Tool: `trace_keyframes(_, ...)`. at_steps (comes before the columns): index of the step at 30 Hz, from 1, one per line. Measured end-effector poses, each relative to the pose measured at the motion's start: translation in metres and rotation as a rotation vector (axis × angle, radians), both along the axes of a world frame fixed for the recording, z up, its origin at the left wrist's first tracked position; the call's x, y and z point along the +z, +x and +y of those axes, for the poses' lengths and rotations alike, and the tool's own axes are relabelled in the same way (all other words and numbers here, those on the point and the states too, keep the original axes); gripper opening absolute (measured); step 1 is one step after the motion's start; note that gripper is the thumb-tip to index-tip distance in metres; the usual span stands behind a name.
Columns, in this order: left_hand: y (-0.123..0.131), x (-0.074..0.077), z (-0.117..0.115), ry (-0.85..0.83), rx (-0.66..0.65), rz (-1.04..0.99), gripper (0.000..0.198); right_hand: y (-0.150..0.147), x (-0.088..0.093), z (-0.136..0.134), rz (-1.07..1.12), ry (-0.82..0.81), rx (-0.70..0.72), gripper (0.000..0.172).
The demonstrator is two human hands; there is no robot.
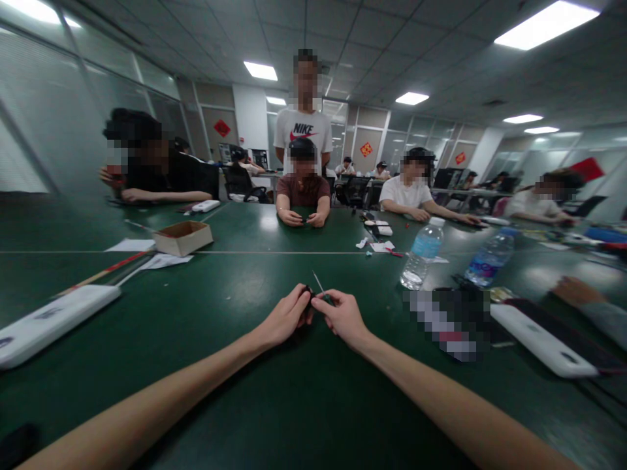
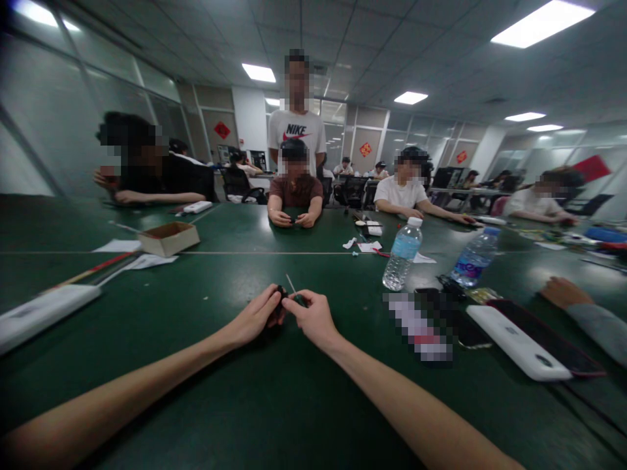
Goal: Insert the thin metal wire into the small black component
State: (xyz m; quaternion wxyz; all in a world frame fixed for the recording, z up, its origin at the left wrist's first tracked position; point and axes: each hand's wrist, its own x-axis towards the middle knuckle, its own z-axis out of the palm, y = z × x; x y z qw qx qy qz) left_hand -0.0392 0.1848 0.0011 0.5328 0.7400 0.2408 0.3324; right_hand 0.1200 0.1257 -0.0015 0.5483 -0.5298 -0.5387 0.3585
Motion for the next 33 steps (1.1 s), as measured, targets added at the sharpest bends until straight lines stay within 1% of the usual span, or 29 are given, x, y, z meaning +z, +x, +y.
trace_keyframes(3, 0.001, 0.000, 0.000, -0.002, -0.011, -0.013, 0.028, 0.000, 0.002, -0.002, 0.034, -0.022, 0.016, 0.037)
trace_keyframes(7, 0.001, 0.000, -0.001, -0.052, -0.033, -0.043, 0.026, -0.001, 0.005, -0.003, 0.038, -0.039, 0.012, 0.040)
trace_keyframes(13, 0.001, 0.000, -0.002, -0.060, -0.027, -0.048, 0.027, -0.002, 0.004, -0.003, 0.056, -0.024, 0.018, 0.038)
trace_keyframes(17, 0.001, -0.001, -0.003, -0.077, -0.028, -0.058, 0.029, -0.002, 0.002, -0.002, 0.035, -0.022, 0.018, 0.037)
trace_keyframes(21, 0.001, 0.001, -0.002, -0.131, -0.058, -0.062, 0.031, -0.002, 0.002, -0.002, -0.019, -0.007, 0.006, 0.035)
trace_keyframes(24, 0.001, 0.001, 0.000, -0.226, -0.065, -0.085, 0.035, -0.002, 0.002, -0.003, -0.108, 0.076, -0.057, 0.033)
trace_keyframes(26, 0.001, 0.000, 0.003, -0.321, -0.075, -0.120, 0.037, -0.003, 0.002, -0.006, -0.202, 0.173, -0.102, 0.028)
trace_keyframes(28, 0.000, -0.001, 0.006, -0.451, -0.121, -0.163, 0.036, -0.005, 0.002, -0.009, -0.324, 0.295, -0.118, 0.023)
trace_keyframes(31, -0.005, 0.001, 0.009, -0.667, -0.241, -0.163, 0.028, -0.005, 0.001, -0.014, -0.539, 0.462, -0.033, 0.019)
trace_keyframes(33, -0.010, 0.004, 0.009, -0.776, -0.317, -0.115, 0.021, -0.003, -0.001, -0.016, -0.665, 0.518, 0.041, 0.019)
